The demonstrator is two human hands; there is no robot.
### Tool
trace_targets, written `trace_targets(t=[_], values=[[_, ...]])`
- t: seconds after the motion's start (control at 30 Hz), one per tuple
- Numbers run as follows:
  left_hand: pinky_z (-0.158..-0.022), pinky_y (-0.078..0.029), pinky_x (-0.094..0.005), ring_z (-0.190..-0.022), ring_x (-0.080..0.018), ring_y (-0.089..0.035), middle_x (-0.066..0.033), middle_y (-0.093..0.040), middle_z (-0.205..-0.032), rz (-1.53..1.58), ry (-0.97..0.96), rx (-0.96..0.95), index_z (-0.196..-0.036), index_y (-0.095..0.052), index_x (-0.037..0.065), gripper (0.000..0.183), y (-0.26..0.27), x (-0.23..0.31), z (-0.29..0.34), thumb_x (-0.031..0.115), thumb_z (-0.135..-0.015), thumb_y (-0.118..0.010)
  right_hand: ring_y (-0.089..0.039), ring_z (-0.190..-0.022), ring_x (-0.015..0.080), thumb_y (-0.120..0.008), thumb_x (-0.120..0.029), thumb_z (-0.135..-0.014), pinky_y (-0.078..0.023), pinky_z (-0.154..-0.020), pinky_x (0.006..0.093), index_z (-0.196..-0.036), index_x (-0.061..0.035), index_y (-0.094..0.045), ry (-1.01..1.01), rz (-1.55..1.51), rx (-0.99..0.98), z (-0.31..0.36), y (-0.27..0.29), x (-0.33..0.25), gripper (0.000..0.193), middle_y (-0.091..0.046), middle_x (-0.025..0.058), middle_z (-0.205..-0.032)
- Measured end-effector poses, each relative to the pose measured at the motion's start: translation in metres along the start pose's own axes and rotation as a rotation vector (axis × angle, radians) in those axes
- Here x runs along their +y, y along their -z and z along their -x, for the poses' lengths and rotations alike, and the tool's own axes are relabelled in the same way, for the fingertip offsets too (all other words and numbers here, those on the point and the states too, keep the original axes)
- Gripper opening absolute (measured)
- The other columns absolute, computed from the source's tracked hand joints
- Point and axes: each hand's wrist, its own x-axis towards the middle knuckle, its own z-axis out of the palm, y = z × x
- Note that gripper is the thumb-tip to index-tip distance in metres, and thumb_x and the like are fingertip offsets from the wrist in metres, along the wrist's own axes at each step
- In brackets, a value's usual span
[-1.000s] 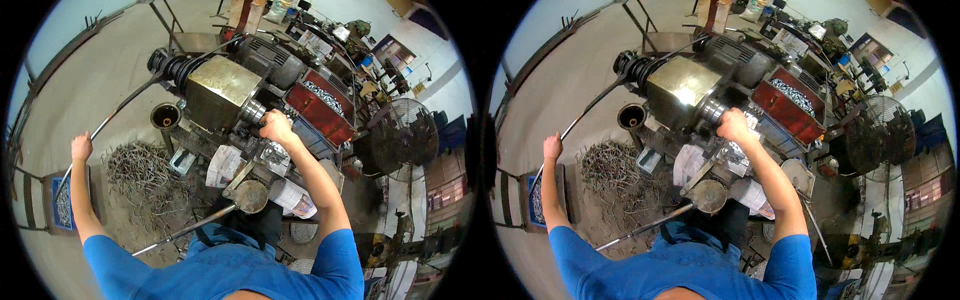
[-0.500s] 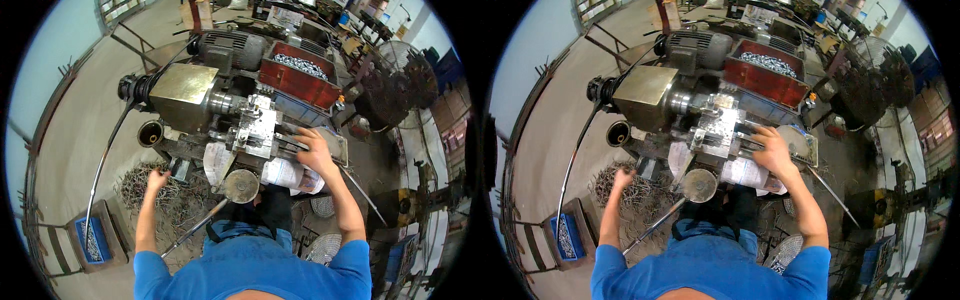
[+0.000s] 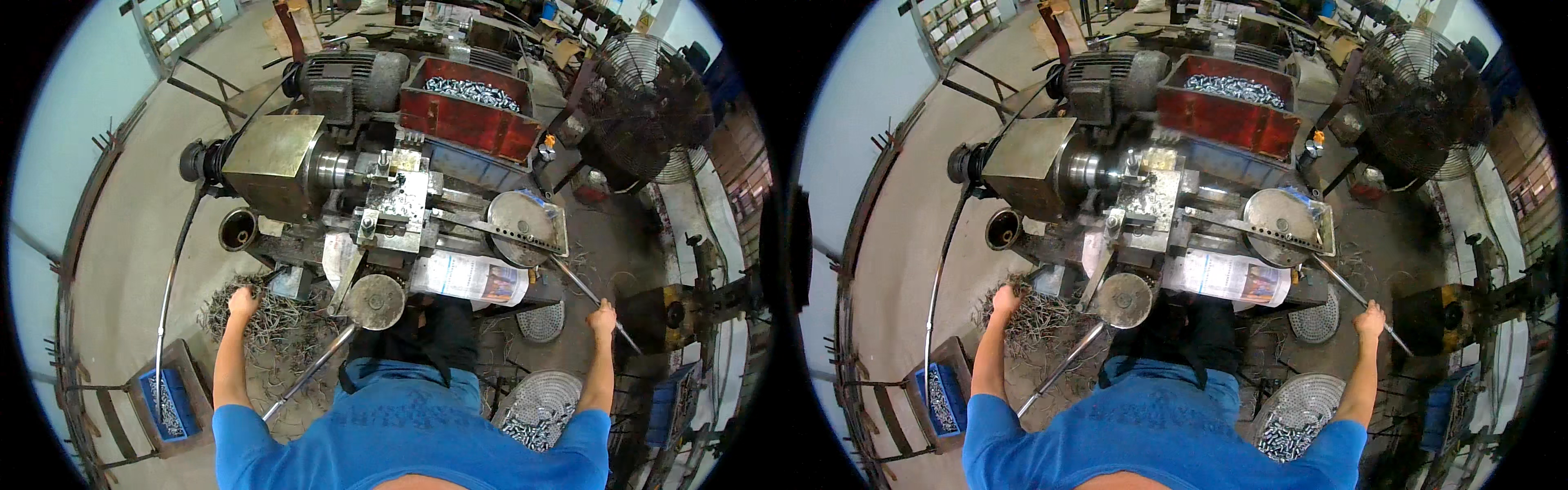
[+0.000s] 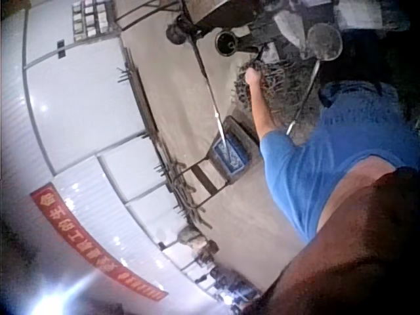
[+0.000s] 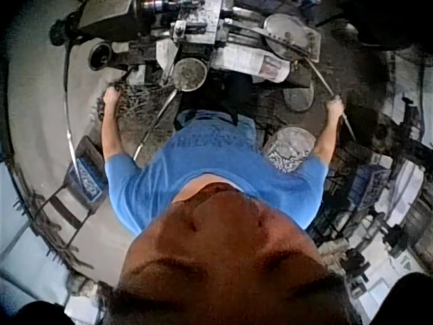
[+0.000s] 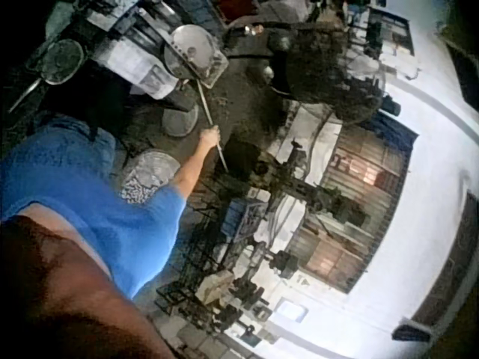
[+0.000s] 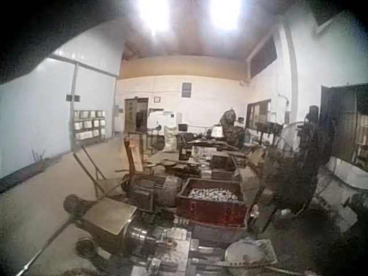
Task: The person operates a lathe to process small metal parts, placing a part in the machine, engaging levers to machine the component, and then removing the finished part and placing it into a metal mesh basket.
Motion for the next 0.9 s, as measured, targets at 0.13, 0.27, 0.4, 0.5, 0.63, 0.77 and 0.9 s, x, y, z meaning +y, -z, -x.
trace_targets(t=[0.13, 0.27, 0.4, 0.5, 0.63, 0.77, 0.9], values=[[-0.058, -0.051, -0.0415, -0.057, -0.0316, -0.064, -0.0132, -0.062, -0.057, 0.136, 0.030, 0.009, -0.084, -0.065, 0.003, 0.024, -0.052, -0.094, 0.030, 0.022, -0.081, -0.050, -0.059, -0.080, 0.0332, -0.059, -0.017, -0.060, -0.048, -0.070, 0.0433, -0.087, -0.0020, -0.056, -0.015, -0.028, 0.116, 0.044, -0.015, -0.014, 0.031, -0.062, 0.0146, -0.080], [-0.062, -0.052, -0.0374, -0.066, -0.0275, -0.065, -0.0162, -0.064, -0.068, 0.444, 0.265, -0.188, -0.091, -0.065, 0.002, 0.021, -0.063, -0.127, 0.070, 0.009, -0.074, -0.055, -0.059, -0.062, 0.0372, -0.062, -0.021, -0.053, -0.047, -0.054, 0.0480, -0.076, -0.0057, -0.052, -0.029, -0.136, 0.087, 0.137, 0.002, -0.047, 0.030, -0.058, 0.0173, -0.064], [-0.063, -0.053, -0.0363, -0.066, -0.0265, -0.066, -0.0165, -0.065, -0.072, 0.391, 0.294, -0.233, -0.096, -0.064, -0.001, 0.027, -0.083, -0.163, 0.081, 0.004, -0.071, -0.057, -0.057, -0.065, 0.0443, -0.060, -0.026, -0.056, -0.046, -0.061, 0.0502, -0.081, -0.0022, -0.052, -0.124, -0.470, -0.099, 0.205, 0.058, -0.117, 0.036, -0.059, 0.0251, -0.069], [-0.057, -0.052, -0.0356, -0.061, -0.0257, -0.066, -0.0164, -0.065, -0.073, 0.438, 0.191, -0.309, -0.100, -0.063, -0.001, 0.032, -0.069, -0.138, 0.071, 0.000, -0.068, -0.058, -0.057, -0.070, 0.0451, -0.059, -0.028, -0.057, -0.046, -0.063, 0.0493, -0.090, 0.0007, -0.053, -0.163, -0.575, -0.164, 0.225, 0.068, -0.142, 0.045, -0.059, 0.0259, -0.068], [-0.053, -0.050, -0.0347, -0.059, -0.0233, -0.065, -0.0165, -0.065, -0.076, 0.609, 0.199, -0.298, -0.104, -0.062, -0.002, 0.039, -0.027, -0.079, 0.077, -0.005, -0.065, -0.059, -0.057, -0.071, 0.0462, -0.058, -0.028, -0.057, -0.046, -0.065, 0.0499, -0.094, 0.0009, -0.054, -0.135, -0.619, -0.119, 0.237, 0.074, -0.156, 0.048, -0.059, 0.0276, -0.070], [-0.050, -0.049, -0.0321, -0.055, -0.0202, -0.063, -0.0154, -0.065, -0.075, 0.569, 0.189, -0.331, -0.103, -0.061, -0.004, 0.038, -0.037, -0.081, 0.052, -0.006, -0.066, -0.057, -0.058, -0.072, 0.0462, -0.059, -0.029, -0.057, -0.046, -0.065, 0.0500, -0.094, 0.0005, -0.055, -0.147, -0.687, -0.153, 0.239, 0.071, -0.159, 0.047, -0.059, 0.0288, -0.072], [-0.051, -0.050, -0.0307, -0.052, -0.0191, -0.062, -0.0146, -0.065, -0.069, 0.584, 0.134, -0.322, -0.098, -0.063, -0.005, 0.029, -0.032, -0.078, 0.058, 0.000, -0.070, -0.055, -0.058, -0.071, 0.0449, -0.060, -0.029, -0.058, -0.046, -0.064, 0.0500, -0.095, 0.0002, -0.056, -0.141, -0.672, -0.131, 0.233, 0.063, -0.147, 0.047, -0.059, 0.0277, -0.071]])
